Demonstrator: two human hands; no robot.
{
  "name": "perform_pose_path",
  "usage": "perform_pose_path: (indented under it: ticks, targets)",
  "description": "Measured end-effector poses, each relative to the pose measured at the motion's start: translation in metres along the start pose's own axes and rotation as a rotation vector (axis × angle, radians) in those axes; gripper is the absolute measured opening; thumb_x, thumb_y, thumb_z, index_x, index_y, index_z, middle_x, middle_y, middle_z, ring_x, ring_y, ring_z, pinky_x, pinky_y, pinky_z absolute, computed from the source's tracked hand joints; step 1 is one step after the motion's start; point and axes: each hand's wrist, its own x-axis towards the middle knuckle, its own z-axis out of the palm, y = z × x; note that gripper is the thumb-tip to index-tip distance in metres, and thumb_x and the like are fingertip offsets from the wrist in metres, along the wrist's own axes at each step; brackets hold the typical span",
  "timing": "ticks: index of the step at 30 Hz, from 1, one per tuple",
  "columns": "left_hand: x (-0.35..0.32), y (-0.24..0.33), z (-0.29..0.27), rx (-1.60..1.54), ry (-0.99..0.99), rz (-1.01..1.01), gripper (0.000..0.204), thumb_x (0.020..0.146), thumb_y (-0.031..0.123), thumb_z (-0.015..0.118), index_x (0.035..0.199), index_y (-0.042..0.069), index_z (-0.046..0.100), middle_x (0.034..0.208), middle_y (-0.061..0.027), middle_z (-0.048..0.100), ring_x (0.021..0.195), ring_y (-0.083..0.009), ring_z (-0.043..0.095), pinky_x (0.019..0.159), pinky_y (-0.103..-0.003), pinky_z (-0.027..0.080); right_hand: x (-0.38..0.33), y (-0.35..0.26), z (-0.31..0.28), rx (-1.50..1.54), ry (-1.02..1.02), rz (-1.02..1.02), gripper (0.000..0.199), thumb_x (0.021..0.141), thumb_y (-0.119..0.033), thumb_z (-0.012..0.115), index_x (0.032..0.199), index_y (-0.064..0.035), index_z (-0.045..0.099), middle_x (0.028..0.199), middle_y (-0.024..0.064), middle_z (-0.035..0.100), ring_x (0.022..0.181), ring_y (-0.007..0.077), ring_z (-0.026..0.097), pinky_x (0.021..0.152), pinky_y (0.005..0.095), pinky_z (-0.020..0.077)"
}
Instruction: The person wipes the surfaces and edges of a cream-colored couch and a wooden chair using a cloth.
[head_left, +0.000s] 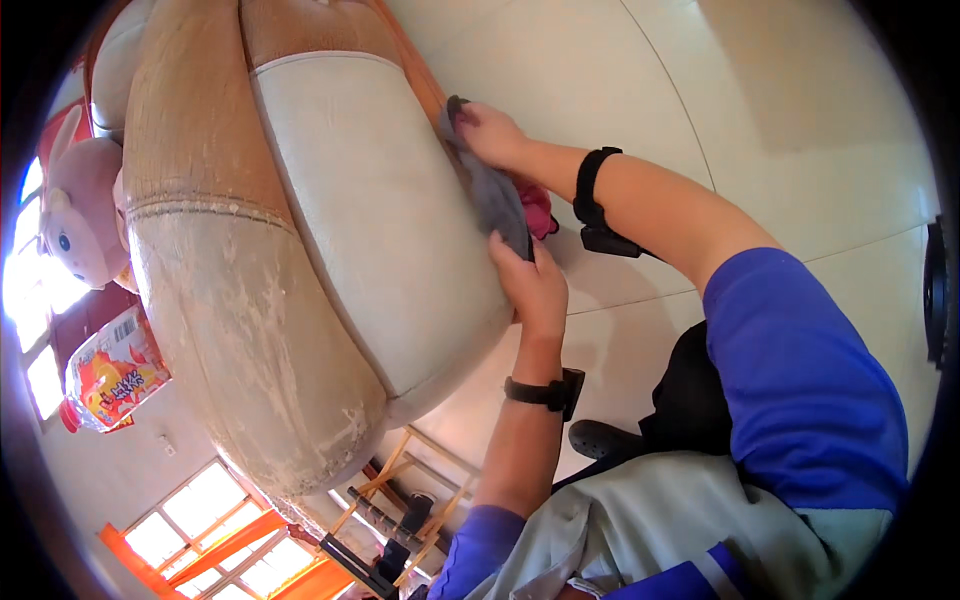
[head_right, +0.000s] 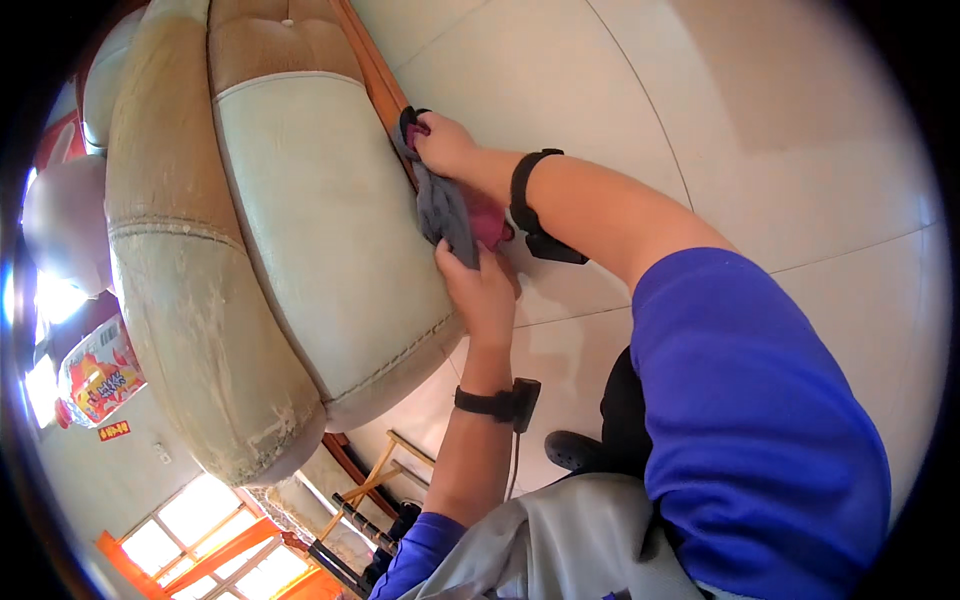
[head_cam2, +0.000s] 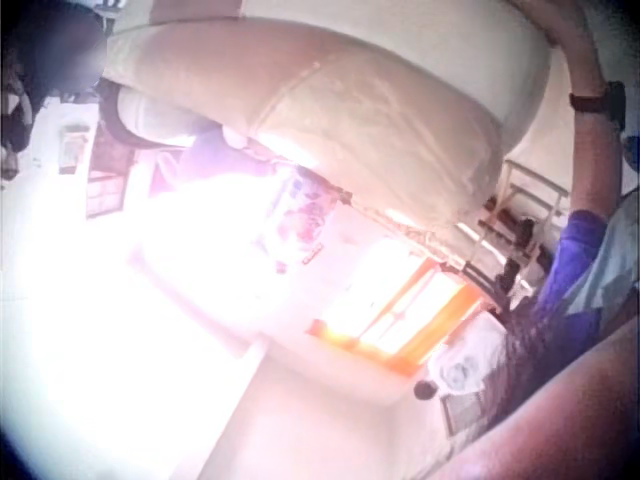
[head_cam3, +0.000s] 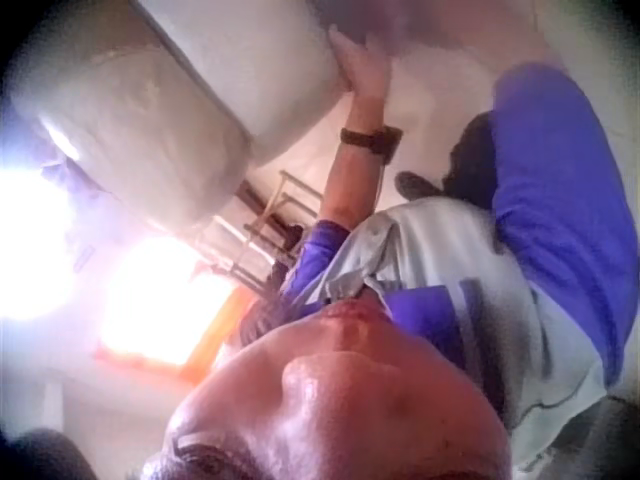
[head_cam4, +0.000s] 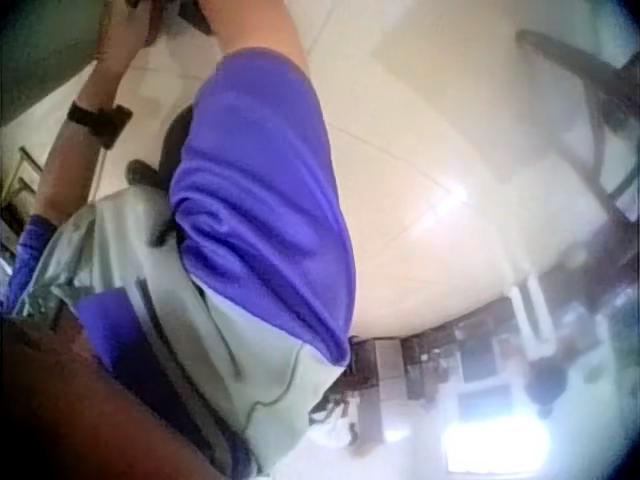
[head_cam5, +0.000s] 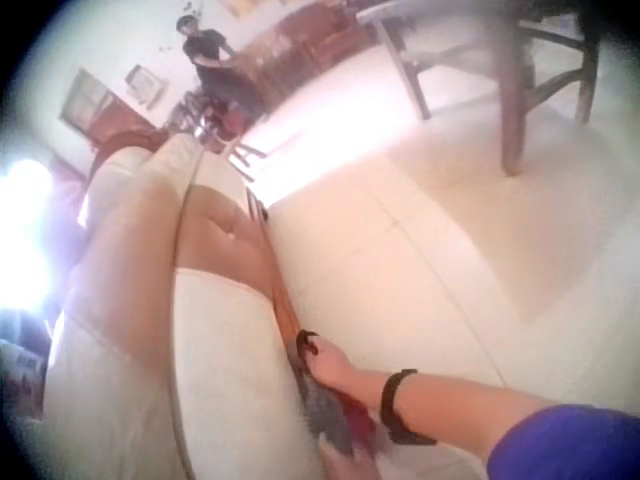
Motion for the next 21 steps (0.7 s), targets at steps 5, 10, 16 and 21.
perform_pose_path:
  ticks: [5,10,16,21]
  targets:
    - [-0.014,-0.041,0.025,0.127,0.023,0.318,0.038,0.085,0.009,0.051,0.117,-0.007,0.041,0.118,-0.0242,0.047,0.105,-0.0384,0.049,0.093,-0.040,0.036,-0.045,0.043,0.003,-0.179,-0.169,-0.018,0.027,0.081,-0.019,0.050,0.095,0.0045,0.053,0.094,0.0277,0.058,0.088,0.0418,0.056,0.079,0.0426,0.0446]
    - [0.000,-0.064,0.001,-0.037,-0.199,0.133,0.027,0.087,0.004,0.046,0.113,-0.003,0.042,0.110,-0.0159,0.051,0.095,-0.0298,0.056,0.081,-0.034,0.045,-0.062,0.021,-0.002,-0.334,-0.449,0.105,0.033,0.078,-0.020,0.050,0.100,0.0030,0.053,0.095,0.0269,0.058,0.088,0.0393,0.057,0.076,0.0417,0.0448]
    - [0.005,-0.027,0.004,-0.670,-0.245,-0.449,0.023,0.090,0.002,0.042,0.112,-0.001,0.037,0.100,-0.0110,0.052,0.081,-0.0206,0.061,0.071,-0.028,0.052,-0.011,0.000,0.004,-0.033,-0.369,0.216,0.029,0.078,-0.016,0.052,0.103,-0.0013,0.056,0.100,0.0253,0.058,0.094,0.0373,0.056,0.079,0.0407,0.0437]
    - [0.014,-0.025,0.017,-0.841,-0.141,-0.469,0.028,0.091,0.002,0.040,0.117,-0.001,0.032,0.098,-0.0128,0.052,0.082,-0.0227,0.062,0.070,-0.029,0.053,0.019,-0.001,0.015,-0.124,-0.160,-0.303,0.036,0.080,-0.009,0.047,0.113,0.0024,0.050,0.114,0.0256,0.052,0.109,0.0383,0.049,0.091,0.0383,0.0397]
